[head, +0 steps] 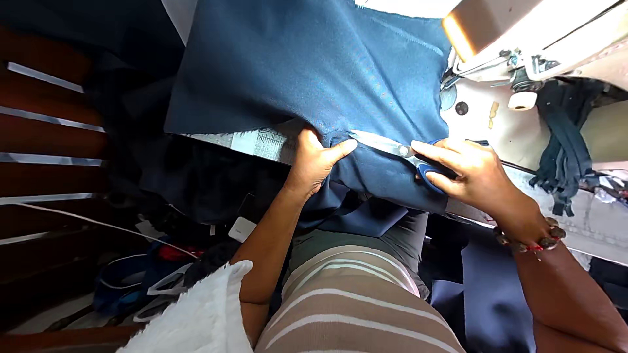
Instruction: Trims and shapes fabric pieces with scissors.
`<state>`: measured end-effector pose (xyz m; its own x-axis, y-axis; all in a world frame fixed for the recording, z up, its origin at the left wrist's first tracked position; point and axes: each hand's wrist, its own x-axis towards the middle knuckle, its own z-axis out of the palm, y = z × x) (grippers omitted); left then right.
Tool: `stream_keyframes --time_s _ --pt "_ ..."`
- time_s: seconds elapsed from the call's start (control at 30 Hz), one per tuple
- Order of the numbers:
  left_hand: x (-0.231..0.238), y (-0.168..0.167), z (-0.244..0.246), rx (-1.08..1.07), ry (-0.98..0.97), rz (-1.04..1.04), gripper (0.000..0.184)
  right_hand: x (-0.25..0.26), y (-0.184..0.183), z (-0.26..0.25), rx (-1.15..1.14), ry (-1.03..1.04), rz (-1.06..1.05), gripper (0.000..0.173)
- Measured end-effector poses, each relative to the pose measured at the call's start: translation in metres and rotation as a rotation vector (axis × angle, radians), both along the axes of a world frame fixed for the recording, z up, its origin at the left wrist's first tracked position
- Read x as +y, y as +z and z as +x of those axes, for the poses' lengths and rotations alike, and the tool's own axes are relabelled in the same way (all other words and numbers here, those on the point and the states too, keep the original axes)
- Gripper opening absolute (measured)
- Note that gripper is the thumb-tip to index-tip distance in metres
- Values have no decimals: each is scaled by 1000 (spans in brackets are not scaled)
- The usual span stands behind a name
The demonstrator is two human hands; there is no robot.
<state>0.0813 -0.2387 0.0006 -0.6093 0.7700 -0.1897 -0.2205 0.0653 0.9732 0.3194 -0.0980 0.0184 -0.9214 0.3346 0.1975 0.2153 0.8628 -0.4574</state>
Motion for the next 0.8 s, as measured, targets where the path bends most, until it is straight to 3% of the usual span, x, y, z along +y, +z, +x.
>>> stream_keyframes --time_s 0.4,0.8 --pt "-1 1 0 -28 -17 9 57 -3 0 0 -16 11 -46 51" --pt "0 2 0 -30 -16 6 52 -3 -5 1 27 0 -17 46"
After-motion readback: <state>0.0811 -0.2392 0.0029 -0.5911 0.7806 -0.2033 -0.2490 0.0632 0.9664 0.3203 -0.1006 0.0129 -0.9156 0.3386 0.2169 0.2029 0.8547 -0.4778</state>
